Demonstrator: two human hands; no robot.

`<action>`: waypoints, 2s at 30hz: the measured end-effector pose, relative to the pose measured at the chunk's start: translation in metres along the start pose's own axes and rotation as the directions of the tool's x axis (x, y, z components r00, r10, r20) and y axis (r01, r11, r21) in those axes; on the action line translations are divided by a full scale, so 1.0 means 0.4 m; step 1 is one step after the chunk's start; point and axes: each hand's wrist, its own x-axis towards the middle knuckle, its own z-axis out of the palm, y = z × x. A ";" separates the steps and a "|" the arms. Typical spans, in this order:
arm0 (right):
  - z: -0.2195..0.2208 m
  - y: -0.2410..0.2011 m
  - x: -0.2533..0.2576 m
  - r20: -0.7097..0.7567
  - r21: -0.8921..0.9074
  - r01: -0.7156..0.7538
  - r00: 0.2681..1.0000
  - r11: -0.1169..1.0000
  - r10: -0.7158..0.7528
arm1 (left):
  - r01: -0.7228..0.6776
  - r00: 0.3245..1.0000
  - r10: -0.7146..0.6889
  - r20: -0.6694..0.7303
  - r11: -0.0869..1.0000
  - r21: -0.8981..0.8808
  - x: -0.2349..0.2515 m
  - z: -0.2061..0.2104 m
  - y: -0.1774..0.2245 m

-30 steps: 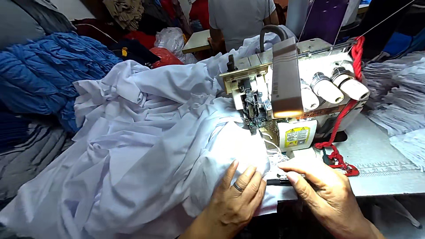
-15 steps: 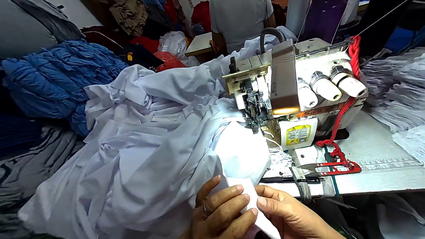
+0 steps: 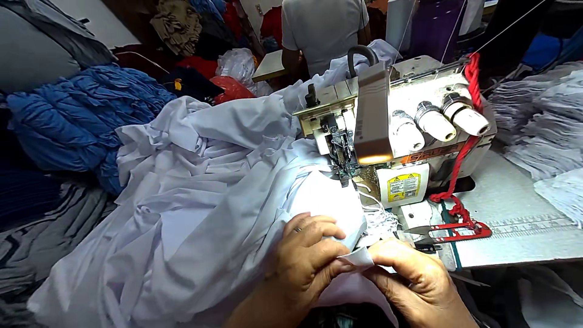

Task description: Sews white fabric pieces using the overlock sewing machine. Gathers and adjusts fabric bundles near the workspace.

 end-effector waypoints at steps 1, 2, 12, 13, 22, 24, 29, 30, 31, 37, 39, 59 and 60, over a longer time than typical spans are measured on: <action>0.001 0.006 -0.003 0.004 0.000 -0.009 1.000 1.000 0.009 | 0.010 1.000 -0.010 -0.001 0.996 -0.089 0.003 -0.001 0.001; 0.000 0.010 -0.006 0.024 0.002 -0.031 0.999 1.000 0.031 | 0.027 1.000 -0.028 -0.005 0.987 -0.156 0.007 -0.004 0.002; 0.033 0.079 -0.014 -0.074 -0.025 -0.170 0.983 0.985 0.168 | 0.123 0.984 -0.133 -0.115 0.989 -0.087 0.069 -0.009 -0.020; 0.037 0.082 -0.009 -0.104 -0.034 -0.194 0.976 0.980 0.190 | 0.137 0.981 -0.144 -0.126 0.988 -0.064 0.078 -0.006 -0.023; 0.035 0.087 0.058 -0.036 -0.138 -0.444 0.896 0.885 0.444 | 0.238 0.966 -0.224 -0.132 0.966 0.099 0.126 0.022 -0.064; 0.034 0.090 0.067 -0.055 -0.191 -0.437 0.899 0.879 0.435 | 0.279 0.956 -0.265 -0.124 0.954 0.112 0.134 0.022 -0.060; 0.024 0.096 0.046 -0.111 -0.223 -0.319 0.947 0.921 0.301 | 0.336 0.942 -0.328 -0.072 0.926 0.171 0.140 0.009 -0.044; 0.021 0.089 0.036 -0.086 -0.182 -0.301 0.953 0.936 0.290 | 0.333 0.943 -0.326 -0.070 0.926 0.176 0.139 0.009 -0.045; 0.018 0.079 0.024 -0.045 -0.120 -0.304 0.953 0.945 0.301 | 0.327 0.945 -0.322 -0.060 0.927 0.183 0.136 0.008 -0.045; 0.006 0.041 -0.012 0.159 0.191 -0.461 0.886 0.867 0.436 | 0.307 0.948 -0.317 0.017 0.930 0.201 0.126 -0.006 -0.033; 0.006 0.039 -0.010 0.173 0.227 -0.479 0.877 0.848 0.448 | 0.311 0.947 -0.322 0.019 0.927 0.211 0.130 -0.006 -0.033; 0.005 0.043 0.047 0.054 0.237 -0.480 0.874 0.845 0.482 | 0.409 0.899 -0.423 0.109 0.903 0.136 0.209 -0.009 -0.076; 0.006 0.046 0.050 0.042 0.217 -0.475 0.877 0.853 0.478 | 0.401 0.904 -0.416 0.103 0.905 0.138 0.211 -0.008 -0.078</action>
